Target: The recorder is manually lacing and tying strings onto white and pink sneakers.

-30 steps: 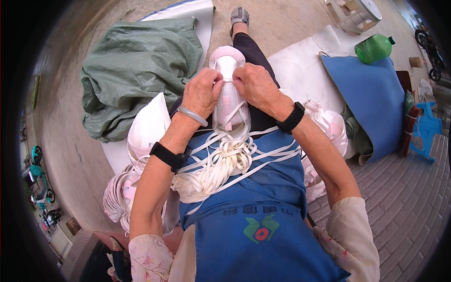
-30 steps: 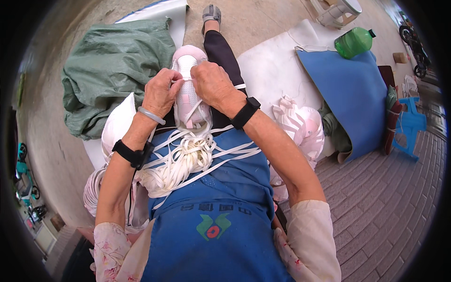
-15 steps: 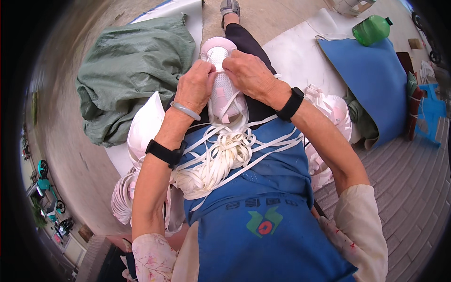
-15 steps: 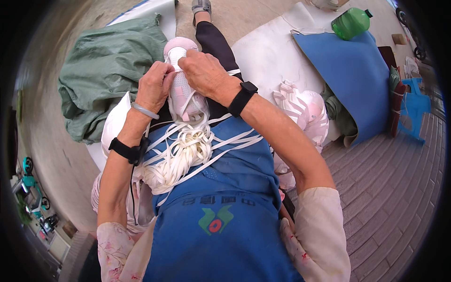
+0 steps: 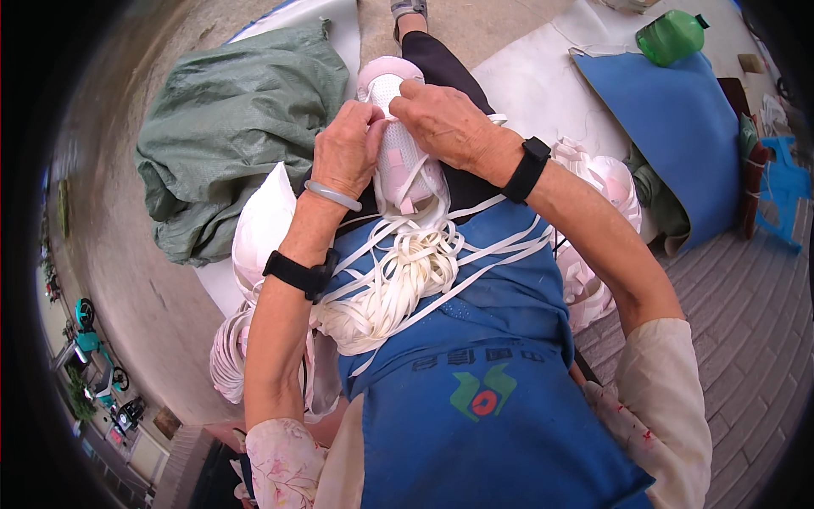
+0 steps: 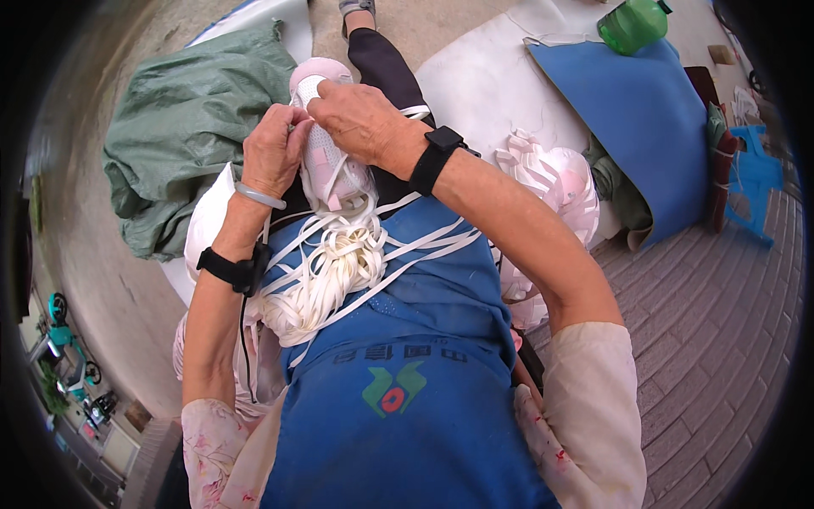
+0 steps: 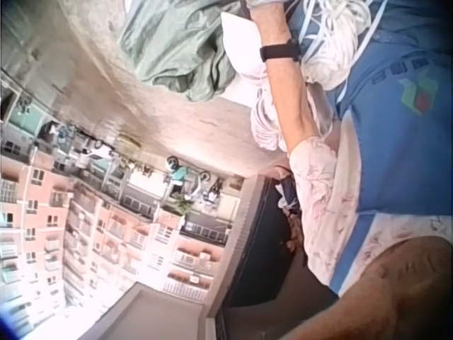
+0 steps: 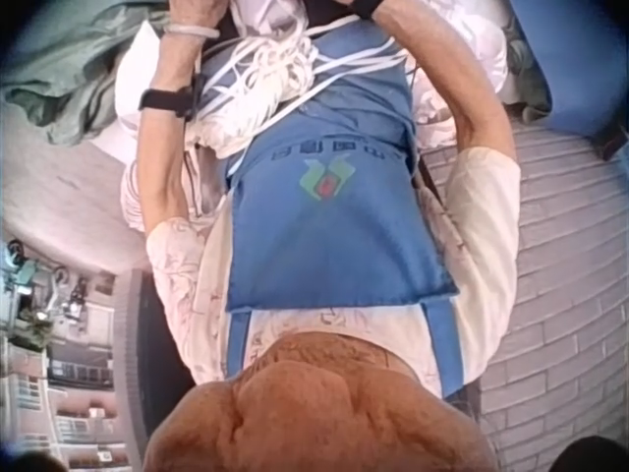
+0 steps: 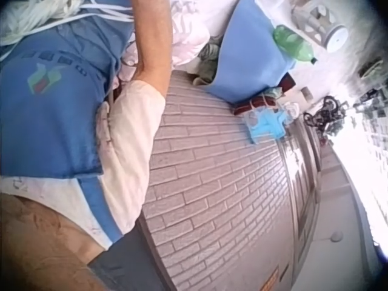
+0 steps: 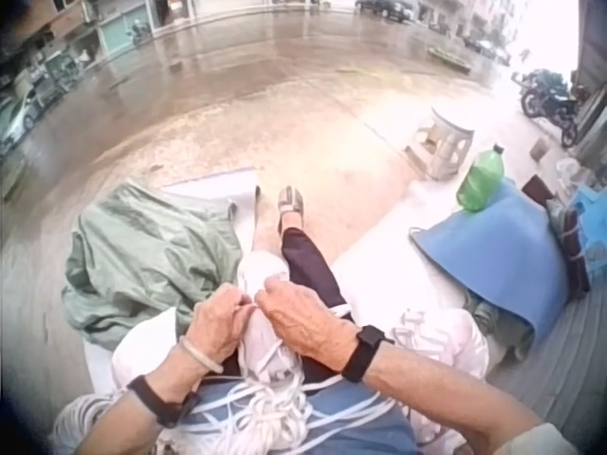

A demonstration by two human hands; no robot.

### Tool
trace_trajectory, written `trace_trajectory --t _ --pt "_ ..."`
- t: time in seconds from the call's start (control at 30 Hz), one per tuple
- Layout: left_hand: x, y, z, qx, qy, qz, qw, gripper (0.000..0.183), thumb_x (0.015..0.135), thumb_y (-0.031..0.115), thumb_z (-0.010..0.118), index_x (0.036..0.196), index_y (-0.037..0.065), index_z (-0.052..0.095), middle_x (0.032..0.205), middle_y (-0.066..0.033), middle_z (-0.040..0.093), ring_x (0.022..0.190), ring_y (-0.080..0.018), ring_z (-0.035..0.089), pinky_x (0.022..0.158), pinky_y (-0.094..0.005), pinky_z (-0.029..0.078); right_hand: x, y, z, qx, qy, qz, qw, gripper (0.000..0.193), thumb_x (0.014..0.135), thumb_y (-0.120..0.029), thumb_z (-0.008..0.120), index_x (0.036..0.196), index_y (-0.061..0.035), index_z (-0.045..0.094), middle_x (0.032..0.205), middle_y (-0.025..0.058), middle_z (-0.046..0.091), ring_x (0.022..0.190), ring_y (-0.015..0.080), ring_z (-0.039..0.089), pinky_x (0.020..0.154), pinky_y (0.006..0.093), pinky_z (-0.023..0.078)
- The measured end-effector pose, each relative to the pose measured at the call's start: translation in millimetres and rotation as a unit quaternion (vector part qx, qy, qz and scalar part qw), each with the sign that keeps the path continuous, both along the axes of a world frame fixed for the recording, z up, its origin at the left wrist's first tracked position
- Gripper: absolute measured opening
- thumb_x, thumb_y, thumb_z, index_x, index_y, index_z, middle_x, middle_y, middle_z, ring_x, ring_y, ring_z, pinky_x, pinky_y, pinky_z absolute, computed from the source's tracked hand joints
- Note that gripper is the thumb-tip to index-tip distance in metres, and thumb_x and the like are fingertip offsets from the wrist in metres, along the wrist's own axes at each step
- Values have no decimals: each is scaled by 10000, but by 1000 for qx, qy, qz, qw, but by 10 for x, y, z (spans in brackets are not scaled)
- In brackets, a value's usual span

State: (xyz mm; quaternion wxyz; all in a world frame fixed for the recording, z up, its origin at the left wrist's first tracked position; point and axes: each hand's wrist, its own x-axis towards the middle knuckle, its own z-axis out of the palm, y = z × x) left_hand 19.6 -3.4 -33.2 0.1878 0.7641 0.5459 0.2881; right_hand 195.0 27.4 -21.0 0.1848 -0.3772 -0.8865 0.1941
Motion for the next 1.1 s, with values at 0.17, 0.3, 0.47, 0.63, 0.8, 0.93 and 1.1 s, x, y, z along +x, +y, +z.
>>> trace_trajectory --t 0.17,0.3,0.47,0.63,0.8,0.93,1.1 --pt "-2 -6 3 -6 -6 6 1000 96 842 114 630 883 39 586 820 -127 582 711 -304 588 632 -359 467 -5 49 -75 -65 27 -18 997 84 809 -65 565 841 1 606 868 191 586 813 377 616 696 436 511" --pt "5 -10 -2 -6 -8 16 1000 99 843 120 632 882 41 586 822 -123 585 708 -302 588 634 -360 467 -22 12 -114 -52 33 -46 997 90 819 -77 586 836 10 601 802 176 566 780 342 592 699 392 493" --pt "16 -28 -3 -23 -15 35 999 104 844 129 634 884 45 588 830 -119 594 712 -296 591 638 -359 469 -31 10 -122 -74 50 -63 994 104 828 -79 543 810 2 606 868 214 586 806 390 610 694 455 502" --pt "-1 -36 -18 -31 -11 41 999 115 835 136 647 894 47 603 832 -111 606 723 -276 598 658 -350 474 -26 2 -132 -52 73 -42 995 86 810 -60 542 801 2 602 857 213 586 798 392 609 696 455 499" --pt "-81 -31 -51 -93 -46 56 993 171 812 103 676 959 29 629 857 -63 645 721 -162 616 661 -303 513 -6 75 -70 -85 46 -27 995 82 789 -54 559 798 0 621 817 210 605 779 387 612 715 438 495" --pt "-117 -2 -80 -237 -150 112 953 210 757 143 702 936 39 665 879 -120 687 805 -253 659 749 -324 508 38 145 -23 -230 62 -38 971 86 814 -63 586 862 -2 624 826 191 613 806 338 602 724 394 486" --pt "-119 27 -84 -250 -147 118 950 203 745 130 710 920 32 676 850 -112 695 760 -217 660 733 -308 513 -26 69 -91 -80 48 -13 996 109 815 -84 590 877 5 600 807 193 617 795 352 610 699 405 488"
